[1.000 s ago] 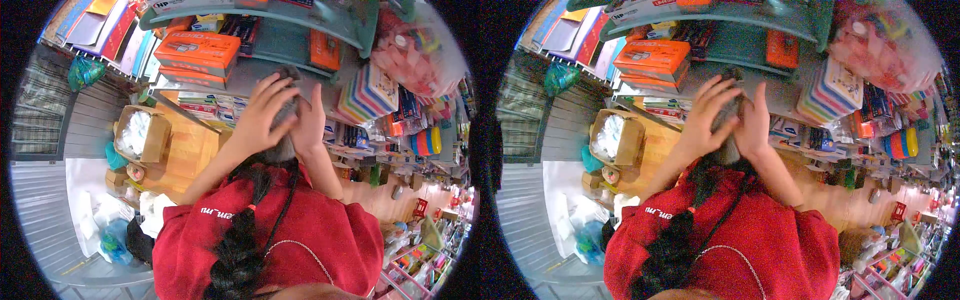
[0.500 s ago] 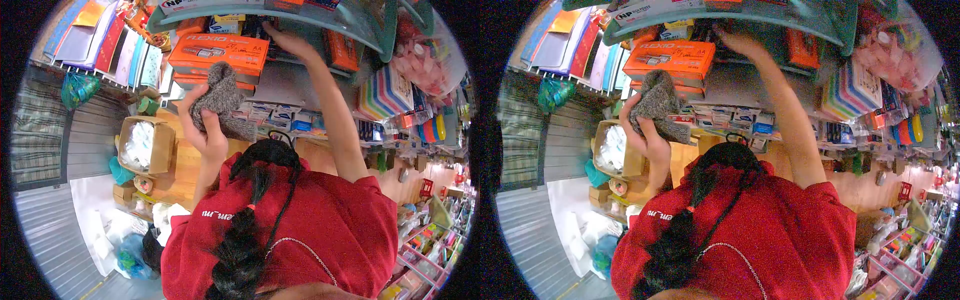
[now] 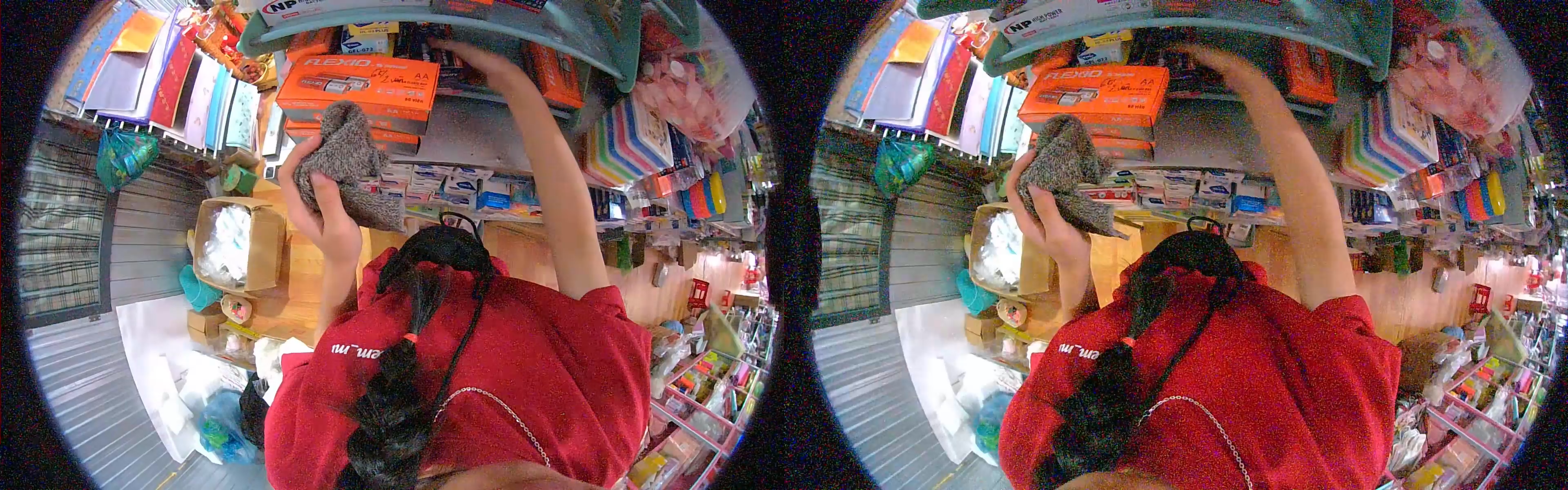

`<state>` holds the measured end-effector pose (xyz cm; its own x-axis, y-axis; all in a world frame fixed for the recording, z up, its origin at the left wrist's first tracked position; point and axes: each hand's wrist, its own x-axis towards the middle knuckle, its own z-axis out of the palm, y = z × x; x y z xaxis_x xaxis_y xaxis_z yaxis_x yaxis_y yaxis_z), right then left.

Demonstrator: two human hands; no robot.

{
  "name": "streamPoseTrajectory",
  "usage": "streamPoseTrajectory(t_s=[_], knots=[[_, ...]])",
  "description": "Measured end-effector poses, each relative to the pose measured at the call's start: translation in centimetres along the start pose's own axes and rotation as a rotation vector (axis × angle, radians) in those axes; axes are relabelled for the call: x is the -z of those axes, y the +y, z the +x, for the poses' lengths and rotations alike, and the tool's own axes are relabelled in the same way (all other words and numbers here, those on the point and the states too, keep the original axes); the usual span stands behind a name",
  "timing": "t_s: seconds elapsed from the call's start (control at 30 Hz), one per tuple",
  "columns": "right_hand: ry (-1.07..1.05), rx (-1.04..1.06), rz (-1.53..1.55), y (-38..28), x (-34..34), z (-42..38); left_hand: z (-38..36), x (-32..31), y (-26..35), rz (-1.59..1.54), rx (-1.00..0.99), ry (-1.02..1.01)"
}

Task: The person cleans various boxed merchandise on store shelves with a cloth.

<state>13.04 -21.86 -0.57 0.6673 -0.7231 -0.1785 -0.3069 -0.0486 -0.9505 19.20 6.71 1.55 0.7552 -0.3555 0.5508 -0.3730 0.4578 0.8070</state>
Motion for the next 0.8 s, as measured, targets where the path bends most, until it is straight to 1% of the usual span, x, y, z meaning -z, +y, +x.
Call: streamPoseTrajectory(t_s=[0.03, 0.07, 0.13, 0.23, 0.33, 0.43, 0.53, 0.57, 0.63, 0.7, 0.73, 0.8], knots=[[0.001, -0.008, 0.077, 0.3, 0.0, 0.5, 0.0, 0.0, 0.1, -0.009, 0.004, 0.003], [-0.021, -0.003, 0.069, 0.7, 0.5, 0.5, 0.0, 0.1, 0.1, -0.008, 0.0, 0.011], [-0.063, 0.007, 0.053, -3.2, 0.2, -3.6, 0.0, 0.3, -0.1, -0.008, -0.009, 0.025], [-0.036, -0.071, 0.0, -2.8, 0.9, -3.4, 0.1, 0.2, 0.5, -0.052, 0.029, 0.037], [0.065, -0.055, -0.049, -2.1, 1.8, -4.4, 0.2, 0.8, 0.0, -0.017, -0.008, 0.023], [-0.066, -0.075, 0.253, -2.4, 2.2, -7.7, 0.3, 0.7, 0.0, -0.018, 0.041, 0.045], [-0.082, -0.113, 0.306, -1.6, 3.7, -10.5, 0.5, -1.3, 1.5, -0.155, 0.059, 0.193], [-0.081, -0.128, 0.369, -1.2, 3.7, -12.1, 0.5, -1.4, 1.0, -0.12, -0.005, 0.213], [-0.074, -0.151, 0.494, -0.6, 3.6, -15.6, 0.3, -2.1, 1.2, -0.075, -0.09, 0.194], [0.01, -0.18, 0.627, 1.5, 3.6, -18.3, 0.0, -3.1, 1.3, -0.086, -0.14, 0.201], [0.052, -0.196, 0.696, 2.6, 3.6, -19.4, -0.4, -3.7, 1.2, -0.108, -0.154, 0.154], [0.096, -0.161, 0.842, 4.0, 3.7, -21.5, -1.9, -5.2, 1.1, -0.15, -0.178, 0.053]])
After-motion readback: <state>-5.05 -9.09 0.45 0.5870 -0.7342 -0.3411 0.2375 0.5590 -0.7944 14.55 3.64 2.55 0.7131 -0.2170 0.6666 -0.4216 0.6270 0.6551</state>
